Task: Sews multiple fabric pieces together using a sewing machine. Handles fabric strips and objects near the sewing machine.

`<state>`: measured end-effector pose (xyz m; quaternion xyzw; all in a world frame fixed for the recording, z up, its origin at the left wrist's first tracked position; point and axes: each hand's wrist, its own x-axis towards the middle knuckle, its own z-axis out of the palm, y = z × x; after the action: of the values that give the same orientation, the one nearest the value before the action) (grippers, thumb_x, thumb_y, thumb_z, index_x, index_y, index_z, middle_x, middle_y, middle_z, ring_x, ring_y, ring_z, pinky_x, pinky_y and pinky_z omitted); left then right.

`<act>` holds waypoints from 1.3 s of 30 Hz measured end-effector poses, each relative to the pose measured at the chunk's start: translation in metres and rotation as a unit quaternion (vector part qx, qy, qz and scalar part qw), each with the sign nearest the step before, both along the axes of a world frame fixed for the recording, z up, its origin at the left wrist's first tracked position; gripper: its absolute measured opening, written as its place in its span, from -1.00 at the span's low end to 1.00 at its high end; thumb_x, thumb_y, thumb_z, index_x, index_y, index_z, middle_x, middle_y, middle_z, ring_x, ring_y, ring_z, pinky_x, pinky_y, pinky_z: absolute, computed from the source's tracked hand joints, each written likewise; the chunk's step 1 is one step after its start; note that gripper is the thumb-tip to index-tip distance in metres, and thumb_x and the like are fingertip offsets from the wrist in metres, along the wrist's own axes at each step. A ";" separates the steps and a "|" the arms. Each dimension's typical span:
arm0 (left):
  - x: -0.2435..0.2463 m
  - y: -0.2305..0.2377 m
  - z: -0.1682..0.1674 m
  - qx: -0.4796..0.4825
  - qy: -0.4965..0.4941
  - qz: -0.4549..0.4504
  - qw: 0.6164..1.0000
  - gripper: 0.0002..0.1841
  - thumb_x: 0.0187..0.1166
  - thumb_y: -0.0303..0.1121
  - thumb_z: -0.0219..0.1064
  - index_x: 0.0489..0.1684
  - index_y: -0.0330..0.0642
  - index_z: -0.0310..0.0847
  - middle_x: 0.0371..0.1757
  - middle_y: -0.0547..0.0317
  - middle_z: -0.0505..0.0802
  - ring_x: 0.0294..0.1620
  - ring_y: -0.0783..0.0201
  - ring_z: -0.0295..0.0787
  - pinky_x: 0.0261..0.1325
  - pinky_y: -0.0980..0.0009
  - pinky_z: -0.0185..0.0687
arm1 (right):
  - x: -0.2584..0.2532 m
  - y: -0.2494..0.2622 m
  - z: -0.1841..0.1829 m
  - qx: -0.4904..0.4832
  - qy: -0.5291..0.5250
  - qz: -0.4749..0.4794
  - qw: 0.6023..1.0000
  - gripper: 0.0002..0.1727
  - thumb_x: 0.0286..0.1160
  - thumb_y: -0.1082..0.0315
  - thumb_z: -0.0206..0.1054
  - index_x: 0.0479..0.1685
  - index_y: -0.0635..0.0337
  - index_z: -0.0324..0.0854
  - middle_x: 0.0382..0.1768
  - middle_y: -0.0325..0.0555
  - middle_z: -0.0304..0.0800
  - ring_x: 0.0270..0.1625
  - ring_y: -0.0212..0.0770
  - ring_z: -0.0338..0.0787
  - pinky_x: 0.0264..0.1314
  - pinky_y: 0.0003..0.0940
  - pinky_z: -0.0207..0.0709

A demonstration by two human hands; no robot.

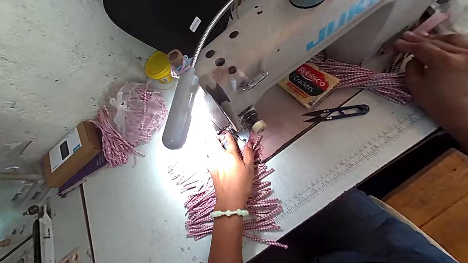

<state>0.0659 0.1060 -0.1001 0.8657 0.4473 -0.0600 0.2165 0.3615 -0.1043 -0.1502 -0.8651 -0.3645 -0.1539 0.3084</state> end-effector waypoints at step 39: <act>-0.043 -0.040 -0.053 0.280 -0.248 -0.056 0.926 -0.67 0.62 -0.31 0.21 0.10 -0.20 0.89 0.20 0.00 0.91 0.22 -0.01 0.86 0.24 0.04 0.69 | -0.152 0.014 -0.020 -0.037 -0.081 0.327 0.941 -0.50 0.54 0.59 0.07 0.38 0.11 0.71 0.33 -0.13 0.85 0.45 0.03 0.77 0.50 0.18 0.50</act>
<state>0.0230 0.0664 -0.1528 0.9019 0.3287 0.2724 0.0661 0.2090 -0.0907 -0.1706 -0.6932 -0.6568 -0.1006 0.2792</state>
